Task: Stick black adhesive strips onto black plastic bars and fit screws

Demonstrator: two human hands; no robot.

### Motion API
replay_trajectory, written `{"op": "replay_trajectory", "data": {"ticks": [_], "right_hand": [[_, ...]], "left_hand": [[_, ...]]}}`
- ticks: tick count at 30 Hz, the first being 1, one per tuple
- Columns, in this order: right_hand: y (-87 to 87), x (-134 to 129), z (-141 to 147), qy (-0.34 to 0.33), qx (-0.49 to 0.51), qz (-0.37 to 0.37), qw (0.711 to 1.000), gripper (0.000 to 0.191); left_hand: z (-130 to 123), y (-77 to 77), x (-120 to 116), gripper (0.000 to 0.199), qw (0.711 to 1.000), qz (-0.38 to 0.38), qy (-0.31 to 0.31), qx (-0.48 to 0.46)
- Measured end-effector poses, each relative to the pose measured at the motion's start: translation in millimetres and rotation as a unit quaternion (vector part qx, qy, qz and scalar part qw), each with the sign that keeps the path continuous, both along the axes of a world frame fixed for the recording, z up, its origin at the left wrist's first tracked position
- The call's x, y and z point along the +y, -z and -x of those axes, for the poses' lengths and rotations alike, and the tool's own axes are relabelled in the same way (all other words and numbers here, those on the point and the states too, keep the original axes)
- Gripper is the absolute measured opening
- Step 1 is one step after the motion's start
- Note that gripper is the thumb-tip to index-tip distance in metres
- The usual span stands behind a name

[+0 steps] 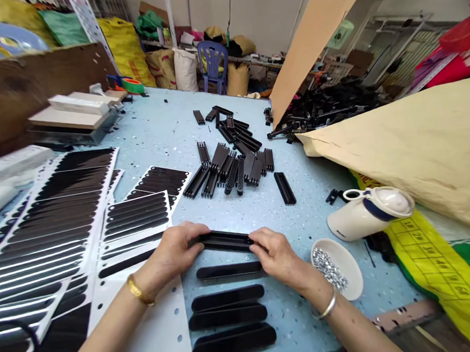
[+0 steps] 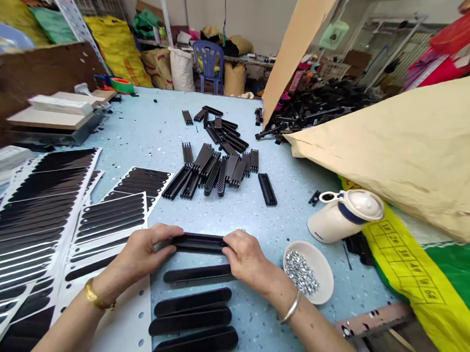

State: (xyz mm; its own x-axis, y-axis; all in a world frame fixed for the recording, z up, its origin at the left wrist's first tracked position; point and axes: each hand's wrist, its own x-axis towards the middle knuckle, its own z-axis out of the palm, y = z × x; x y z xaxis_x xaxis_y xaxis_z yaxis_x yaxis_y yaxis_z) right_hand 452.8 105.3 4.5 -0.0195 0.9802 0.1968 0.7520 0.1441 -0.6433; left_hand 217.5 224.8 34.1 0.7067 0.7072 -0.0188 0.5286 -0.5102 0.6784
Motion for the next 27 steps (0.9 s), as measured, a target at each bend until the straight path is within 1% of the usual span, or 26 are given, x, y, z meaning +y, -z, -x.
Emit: {"op": "replay_trajectory", "data": {"ticks": [2,4,5,6,7,8,10,12,15,20,24,27], "right_hand": [[-1.1,2.5,-3.3,0.002,-0.029,-0.018,0.999,0.021],[-3.2,3.8,-7.0,0.043,-0.05,-0.017,0.998,0.017],[-4.9,3.5,-8.7,0.067,-0.06,-0.008,0.996,0.014],[-6.8,2.5,-10.2,0.084,-0.069,0.004,0.994,0.012],[-8.7,0.7,-11.4,0.087,-0.076,0.017,0.993,0.011],[-10.4,-1.4,-12.4,0.076,-0.077,0.032,0.994,0.012],[-12.2,-5.3,-13.4,0.026,-0.066,0.059,0.996,0.016],[-11.2,-6.2,-13.6,-0.031,-0.048,0.077,0.995,0.023],[-8.3,-0.2,-14.0,-0.088,-0.044,0.094,0.991,0.03],[-12.3,14.5,-16.0,-0.146,-0.088,0.115,0.979,0.027],[-14.3,16.8,-17.4,-0.177,-0.104,0.108,0.973,0.024],[-12.6,14.6,-16.8,-0.184,-0.102,0.105,0.972,0.02]], "left_hand": [[0.0,-0.4,0.4,0.032,0.998,0.059,-0.016,-0.013],[-0.1,0.0,-0.1,0.033,0.995,0.099,-0.018,-0.011],[-0.4,0.6,-0.7,0.034,0.995,0.097,-0.015,-0.004],[-1.0,1.5,-1.4,0.034,0.997,0.079,-0.012,0.008],[-1.9,2.6,-2.3,0.034,0.999,0.05,-0.01,0.02],[-2.9,3.9,-3.2,0.034,0.999,0.016,-0.011,0.031],[-5.1,6.6,-4.5,0.035,0.998,-0.04,-0.014,0.039],[-6.7,8.7,-5.0,0.036,0.997,-0.062,-0.02,0.034],[-6.9,9.6,-4.4,0.039,0.997,-0.059,-0.034,0.024],[-3.4,6.9,-2.8,0.044,0.999,-0.026,-0.044,0.017],[-2.4,7.4,-2.9,0.041,0.999,-0.016,-0.039,0.006],[-1.7,12.8,-2.6,0.04,0.999,-0.02,-0.03,-0.005]]}}
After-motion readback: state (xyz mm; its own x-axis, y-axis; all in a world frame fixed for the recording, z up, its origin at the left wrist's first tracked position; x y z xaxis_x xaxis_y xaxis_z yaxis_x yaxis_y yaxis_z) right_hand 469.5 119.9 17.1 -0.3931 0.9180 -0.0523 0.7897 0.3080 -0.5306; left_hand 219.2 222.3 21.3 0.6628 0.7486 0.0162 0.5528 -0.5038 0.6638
